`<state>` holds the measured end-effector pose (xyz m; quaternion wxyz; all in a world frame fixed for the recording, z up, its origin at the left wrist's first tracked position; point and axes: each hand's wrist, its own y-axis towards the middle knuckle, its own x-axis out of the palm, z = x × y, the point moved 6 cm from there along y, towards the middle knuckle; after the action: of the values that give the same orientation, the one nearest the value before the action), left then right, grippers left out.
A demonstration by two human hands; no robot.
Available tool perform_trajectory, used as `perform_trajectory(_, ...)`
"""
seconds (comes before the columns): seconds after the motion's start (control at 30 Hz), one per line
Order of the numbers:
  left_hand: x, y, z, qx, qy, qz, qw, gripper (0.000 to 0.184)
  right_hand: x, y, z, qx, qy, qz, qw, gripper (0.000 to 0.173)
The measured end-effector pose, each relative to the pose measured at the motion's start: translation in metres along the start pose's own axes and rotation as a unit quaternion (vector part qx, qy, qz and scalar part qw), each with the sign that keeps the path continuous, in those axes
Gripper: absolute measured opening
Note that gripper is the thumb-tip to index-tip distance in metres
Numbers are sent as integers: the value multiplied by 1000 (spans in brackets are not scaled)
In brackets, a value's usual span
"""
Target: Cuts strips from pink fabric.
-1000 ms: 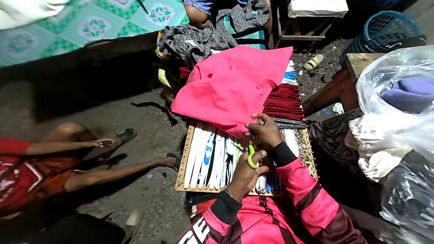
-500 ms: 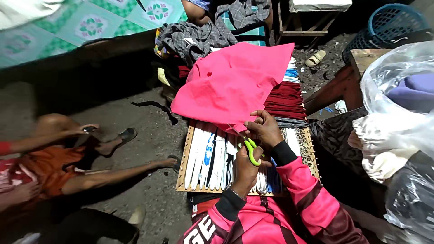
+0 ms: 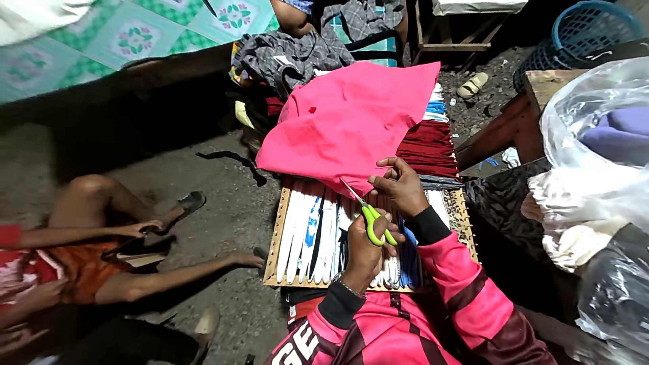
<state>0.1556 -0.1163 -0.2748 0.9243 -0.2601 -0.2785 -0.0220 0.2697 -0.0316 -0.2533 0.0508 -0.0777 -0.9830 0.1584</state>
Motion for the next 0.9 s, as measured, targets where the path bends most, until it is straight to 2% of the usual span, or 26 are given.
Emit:
perform_trajectory(0.07, 1, -7, -3, -35, -3, -22, 999, 23, -7, 1, -1, -18, -13, 5, 1000, 47)
perform_trajectory(0.13, 1, -19, -8, -98, -3, -78, 992, 30, -16, 4, -1, -32, -17, 9, 999, 47)
perform_trajectory(0.27, -16, -53, -10, -214, 65, -189, 956, 39, -36, 3, 2, -6, 8, 2, 1000, 45)
perform_trajectory(0.33, -31, -63, -1, -217, 154, -241, 933, 40, -46, 0, 12, 10, 13, 7, 1000, 41)
perform_trajectory(0.43, -46, -59, 23, -204, 295, -246, 901, 41, -53, -8, 33, 38, 32, 25, 998, 36)
perform_trajectory(0.53, -48, -46, 34, -221, 231, -259, 911, 50, -48, -13, 43, 58, 73, 38, 995, 34)
perform_trajectory(0.63, -35, -38, 16, -241, 116, -293, 918, 49, -37, -18, 40, 57, 95, 36, 993, 33)
perform_trajectory(0.73, -18, -28, -12, -232, 78, -242, 939, 46, -32, -21, 37, 53, 77, 22, 995, 34)
perform_trajectory(0.9, -5, 7, -17, -123, 47, -125, 983, 34, -33, -27, 28, 47, 9, -11, 999, 35)
